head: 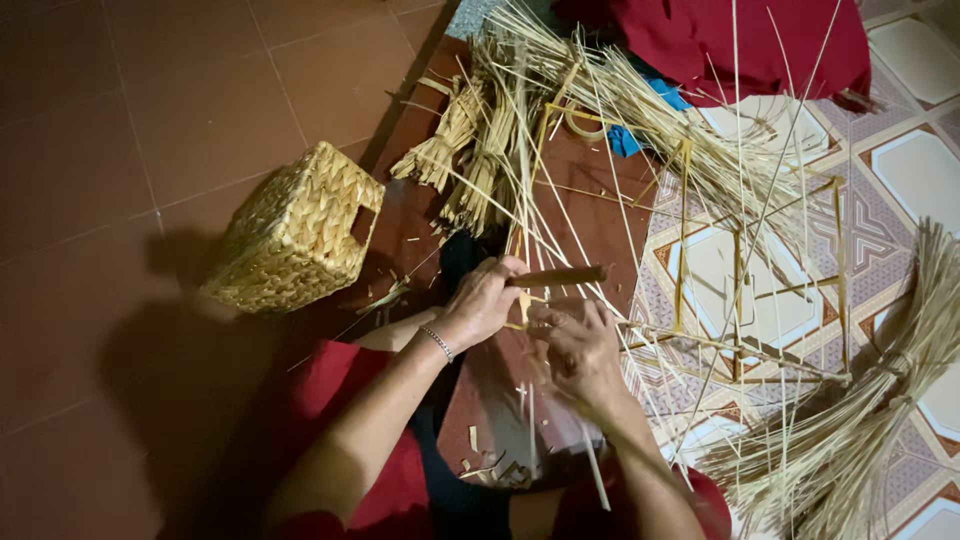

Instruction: The person sits on the floor and weaves dried plant fibers into a rectangular basket frame. They interlace thin strips through the frame, occasionally adjust the structure, and use a pair of scissors to trim excess material. A completed basket sits nearby as a reference.

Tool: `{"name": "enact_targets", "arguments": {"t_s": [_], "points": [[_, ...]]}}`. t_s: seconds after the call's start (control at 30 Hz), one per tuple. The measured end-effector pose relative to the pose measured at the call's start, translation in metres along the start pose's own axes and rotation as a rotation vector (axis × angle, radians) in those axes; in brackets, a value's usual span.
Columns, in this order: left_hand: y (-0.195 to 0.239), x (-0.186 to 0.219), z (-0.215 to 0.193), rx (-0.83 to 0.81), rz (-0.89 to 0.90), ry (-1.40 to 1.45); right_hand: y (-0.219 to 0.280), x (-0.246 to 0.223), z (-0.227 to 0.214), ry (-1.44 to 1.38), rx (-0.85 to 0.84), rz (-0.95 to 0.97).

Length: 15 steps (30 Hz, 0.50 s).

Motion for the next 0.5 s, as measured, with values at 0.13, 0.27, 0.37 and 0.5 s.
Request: {"name": "enact_targets", "arguments": {"t_s": [0.13,0.27,0.37,0.5], "points": [[0.001,-0.014,0.01,0.01,-0.074,0.2,-0.021,0.022,0.007,-0.057,-0.056,0.226],[0.004,-0.038,0.02,-0.075,-0.215,0.313,-0.044,0.048,0.028,-0.108,-0.161,0.563],[0.006,-0.041,0.017,-0.05,-0.117,0.461,-0.042,0.061,0.046,-0.204,-0.266,0.761],[0.004,-0.042,0.016,0.011,-0.04,0.574,-0.023,0.069,0.054,-0.592,-0.058,0.795]]}}
Point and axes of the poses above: each hand's wrist, its own y-axis away from the middle knuckle, its own z-axis out of the palm, x = y × z, the point moved 7 cm from there along -y, towards the middle knuckle, and after that the axes turned 5 degrees about -x, right-handed, at the moved point
